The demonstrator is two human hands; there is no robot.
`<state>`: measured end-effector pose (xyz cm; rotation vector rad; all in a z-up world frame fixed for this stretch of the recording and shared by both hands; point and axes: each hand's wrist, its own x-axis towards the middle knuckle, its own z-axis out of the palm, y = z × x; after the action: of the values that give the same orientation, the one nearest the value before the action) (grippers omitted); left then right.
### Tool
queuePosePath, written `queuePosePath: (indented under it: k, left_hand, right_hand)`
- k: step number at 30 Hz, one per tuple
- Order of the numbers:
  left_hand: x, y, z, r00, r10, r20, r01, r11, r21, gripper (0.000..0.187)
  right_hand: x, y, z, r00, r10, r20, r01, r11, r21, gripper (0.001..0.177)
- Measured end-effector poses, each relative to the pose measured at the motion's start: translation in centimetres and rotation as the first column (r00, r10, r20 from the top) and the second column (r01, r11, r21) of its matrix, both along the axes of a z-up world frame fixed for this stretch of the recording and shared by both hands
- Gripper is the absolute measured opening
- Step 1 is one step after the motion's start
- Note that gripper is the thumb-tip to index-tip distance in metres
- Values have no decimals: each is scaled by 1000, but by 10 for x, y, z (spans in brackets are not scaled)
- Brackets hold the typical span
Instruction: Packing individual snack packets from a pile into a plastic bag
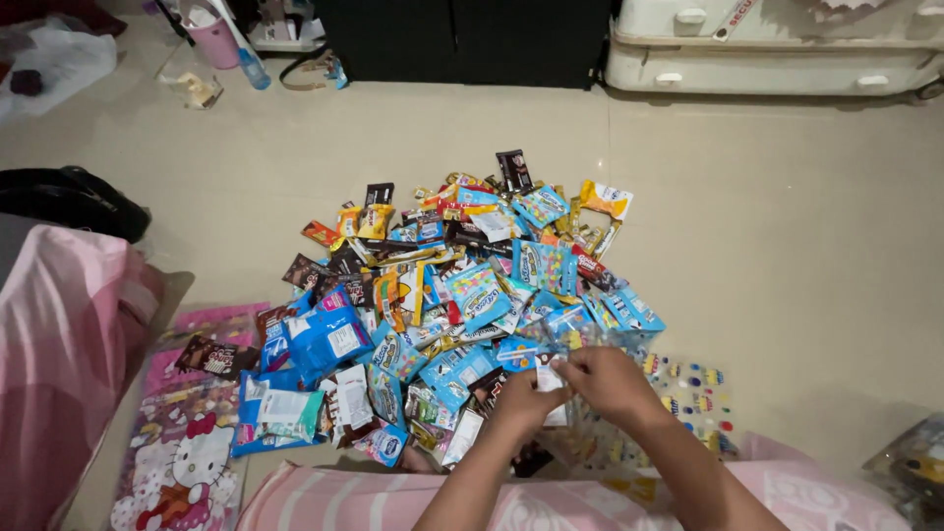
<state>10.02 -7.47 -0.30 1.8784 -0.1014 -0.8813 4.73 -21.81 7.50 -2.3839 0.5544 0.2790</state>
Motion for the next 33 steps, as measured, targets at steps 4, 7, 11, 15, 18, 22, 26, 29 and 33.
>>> queuePosePath:
  k: [4, 7, 11, 15, 18, 22, 26, 29, 33]
  left_hand:
    - [2, -3, -21, 990, -21, 138, 29, 998, -53, 38]
    - [-5, -3, -2, 999, 1, 46, 6, 990, -144, 55]
    - [-17, -7, 27, 995, -94, 30, 99, 954, -284, 58]
    - [-34, -24, 92, 970, -211, 117, 240, 889, -389, 62]
    - [-48, -48, 144, 951, -271, 151, 310, 852, -422, 64]
    - [-63, -75, 199, 938, -325, 123, 346, 842, -413, 68]
    - [-75, -84, 246, 933, -329, 144, 359, 840, -407, 66]
    - [-74, -84, 259, 897, -385, 218, 433, 864, -257, 74]
    - [-82, -83, 276, 910, -414, 34, 408, 875, -261, 75]
  right_hand:
    - [-2, -7, 4, 998, -60, 23, 59, 998, 36, 47]
    - [-13, -22, 29, 988, -146, 50, 140, 984, 110, 36]
    - [-42, -59, 52, 954, -272, 129, 271, 962, 28, 43]
    - [-75, -103, 81, 921, -367, 134, 364, 930, 42, 46]
    - [-96, -103, 122, 815, -514, 269, 502, 857, 117, 44]
    - [-113, -91, 159, 677, -636, 371, 641, 757, 128, 43]
    - [-129, -92, 168, 423, -782, 458, 734, 592, 333, 31]
    - [-136, -112, 154, 477, -676, 562, 639, 705, 306, 49]
    - [-143, -129, 135, 400, -715, 573, 617, 673, 409, 46]
